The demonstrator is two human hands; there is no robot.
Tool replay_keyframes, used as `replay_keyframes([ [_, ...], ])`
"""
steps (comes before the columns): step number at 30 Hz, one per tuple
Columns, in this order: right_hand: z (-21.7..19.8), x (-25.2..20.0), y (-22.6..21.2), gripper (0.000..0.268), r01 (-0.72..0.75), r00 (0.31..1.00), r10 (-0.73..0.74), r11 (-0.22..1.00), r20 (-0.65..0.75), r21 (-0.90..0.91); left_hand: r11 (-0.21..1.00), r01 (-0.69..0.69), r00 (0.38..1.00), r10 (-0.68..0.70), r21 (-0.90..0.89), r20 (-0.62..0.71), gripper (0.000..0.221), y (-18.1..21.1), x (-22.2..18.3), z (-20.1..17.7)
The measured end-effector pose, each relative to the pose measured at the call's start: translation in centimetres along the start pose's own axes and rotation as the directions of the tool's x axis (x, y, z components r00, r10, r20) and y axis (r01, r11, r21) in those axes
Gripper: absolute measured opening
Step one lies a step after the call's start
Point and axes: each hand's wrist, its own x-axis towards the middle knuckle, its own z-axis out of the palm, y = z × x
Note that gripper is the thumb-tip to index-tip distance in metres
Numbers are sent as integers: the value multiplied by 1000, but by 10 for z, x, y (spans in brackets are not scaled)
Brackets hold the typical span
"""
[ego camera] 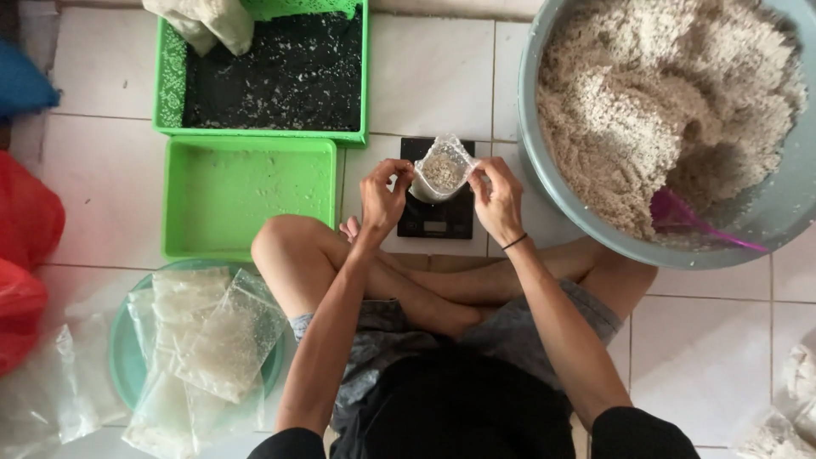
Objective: The person scoops material into a plastic bag with a spoon, weighs the bag on a digital scale, and then places it into a tray.
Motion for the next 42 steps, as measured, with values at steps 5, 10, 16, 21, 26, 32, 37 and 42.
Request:
replay_keyframes([
  [5, -1, -8, 20, 14, 5, 1000, -5, 1000, 24, 14, 999, -38, 999, 38, 4, 6, 9, -9, 1, 13],
  [10, 0, -10, 26, 16, 2, 999, -5, 997, 40, 75, 999, -44, 999, 44, 31, 14, 9, -9, -4, 17],
  [16, -2, -18, 31, 13, -92, 994, 78, 977, 80, 191, 1000, -21, 996, 21, -9, 84, 4, -4, -6, 14],
  [21, 1, -25, 35, 19, -162, 979, 123, 953, 161, 255, 999, -9, 985, 3, 35, 170, 18, -12, -11, 15],
  [26, 2, -42, 64, 19, -244, 961, 221, 961, 168, 131, 941, -24, 965, -67, 338, 255, 40, -23, -16, 9],
  [32, 1, -53, 77, 22, -351, 934, 348, 936, 82, 23, 839, 118, 917, -297, 531, 266, 27, -27, -17, 6],
  [37, 13, -56, 77, 17, -357, 931, 358, 934, 75, -24, 835, 134, 927, -295, 533, 230, 18, -22, -16, 5],
  [42, 18, -57, 79, 14, -331, 934, 336, 942, 124, -63, 838, 151, 927, -304, 525, 219, 17, -22, -18, 5],
])
